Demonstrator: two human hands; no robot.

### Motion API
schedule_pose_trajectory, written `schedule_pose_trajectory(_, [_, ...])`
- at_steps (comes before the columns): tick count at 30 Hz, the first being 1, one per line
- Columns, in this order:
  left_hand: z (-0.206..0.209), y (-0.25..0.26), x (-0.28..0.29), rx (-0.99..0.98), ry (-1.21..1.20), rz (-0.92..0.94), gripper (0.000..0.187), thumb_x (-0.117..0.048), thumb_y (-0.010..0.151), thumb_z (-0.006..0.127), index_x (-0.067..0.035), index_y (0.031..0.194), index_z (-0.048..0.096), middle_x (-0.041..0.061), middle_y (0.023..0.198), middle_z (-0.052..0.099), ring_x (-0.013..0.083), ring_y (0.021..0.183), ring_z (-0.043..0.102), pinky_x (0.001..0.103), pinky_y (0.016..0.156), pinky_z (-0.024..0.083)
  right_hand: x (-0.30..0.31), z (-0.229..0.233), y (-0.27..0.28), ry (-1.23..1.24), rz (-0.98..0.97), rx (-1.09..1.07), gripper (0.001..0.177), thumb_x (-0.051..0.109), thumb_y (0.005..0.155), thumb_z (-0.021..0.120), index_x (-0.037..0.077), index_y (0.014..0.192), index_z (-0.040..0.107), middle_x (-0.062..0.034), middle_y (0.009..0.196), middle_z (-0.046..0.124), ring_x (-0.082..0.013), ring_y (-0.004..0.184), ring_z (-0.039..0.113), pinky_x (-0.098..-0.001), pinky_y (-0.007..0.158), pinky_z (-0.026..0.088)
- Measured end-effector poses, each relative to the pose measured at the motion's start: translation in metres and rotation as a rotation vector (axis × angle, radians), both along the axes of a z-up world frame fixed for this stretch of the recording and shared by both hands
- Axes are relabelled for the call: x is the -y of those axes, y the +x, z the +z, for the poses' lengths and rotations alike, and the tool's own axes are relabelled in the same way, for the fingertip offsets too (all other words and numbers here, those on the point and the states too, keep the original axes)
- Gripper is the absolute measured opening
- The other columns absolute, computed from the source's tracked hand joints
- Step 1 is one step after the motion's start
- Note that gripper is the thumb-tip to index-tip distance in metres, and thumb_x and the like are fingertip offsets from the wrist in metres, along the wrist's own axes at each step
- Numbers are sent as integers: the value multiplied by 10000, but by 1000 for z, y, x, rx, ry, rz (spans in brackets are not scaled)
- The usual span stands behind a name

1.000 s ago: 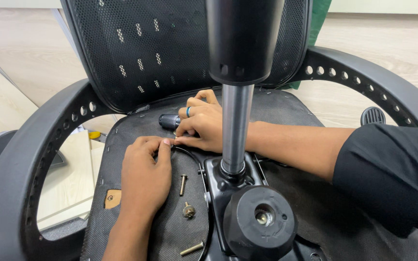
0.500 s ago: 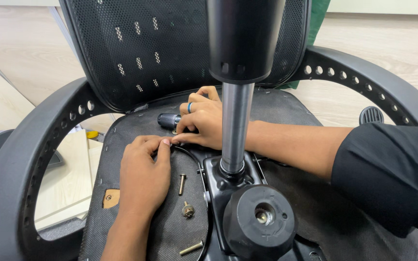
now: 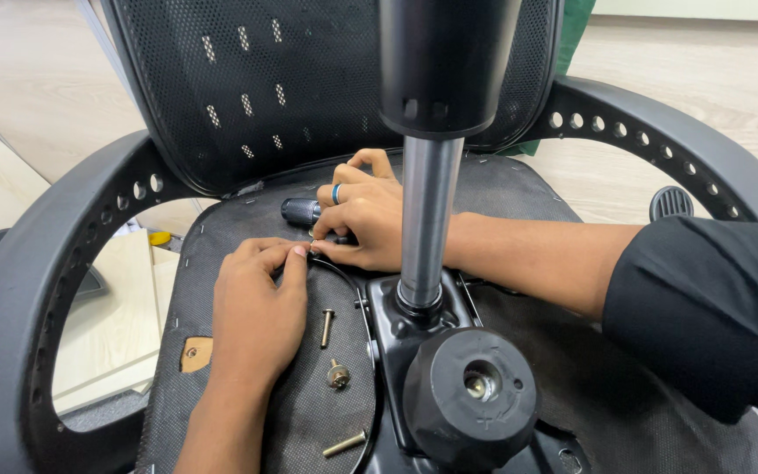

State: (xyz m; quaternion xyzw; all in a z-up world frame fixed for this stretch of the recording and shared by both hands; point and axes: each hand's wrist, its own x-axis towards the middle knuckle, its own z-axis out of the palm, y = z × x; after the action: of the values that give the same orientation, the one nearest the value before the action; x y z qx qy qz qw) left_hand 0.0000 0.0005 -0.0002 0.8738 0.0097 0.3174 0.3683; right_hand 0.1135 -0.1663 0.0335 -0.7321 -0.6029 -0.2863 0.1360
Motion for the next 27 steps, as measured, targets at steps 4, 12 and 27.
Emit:
schedule_pose_trajectory(4, [0,0,-1,19,5,-14,245,-212,944,616,-73,967,817,103,1072,737,295,1046,632,402,941,472,1,7,-6,-32,-74,-23,249,392,888,770,152,837,813,51,691,586,-154,849,552,-479,1022,295])
schedule_pose_trajectory(12, [1,-1,0,-27,12,6,247,-215,936,614,-65,958,809,98,1074,734,294,1038,629,402,937,473,-4,9,-4,-30,-84,-16,345,493,900,734,174,805,823,80,662,609,-147,898,559,-509,1055,256])
schedule_pose_trajectory(27, [-3,0,-1,-6,19,-6,321,-193,1007,489,-51,981,776,111,1075,714,310,1059,611,420,952,453,-5,0,2,-78,51,-5,131,255,933,731,154,937,814,25,818,671,-182,951,568,-503,1061,267])
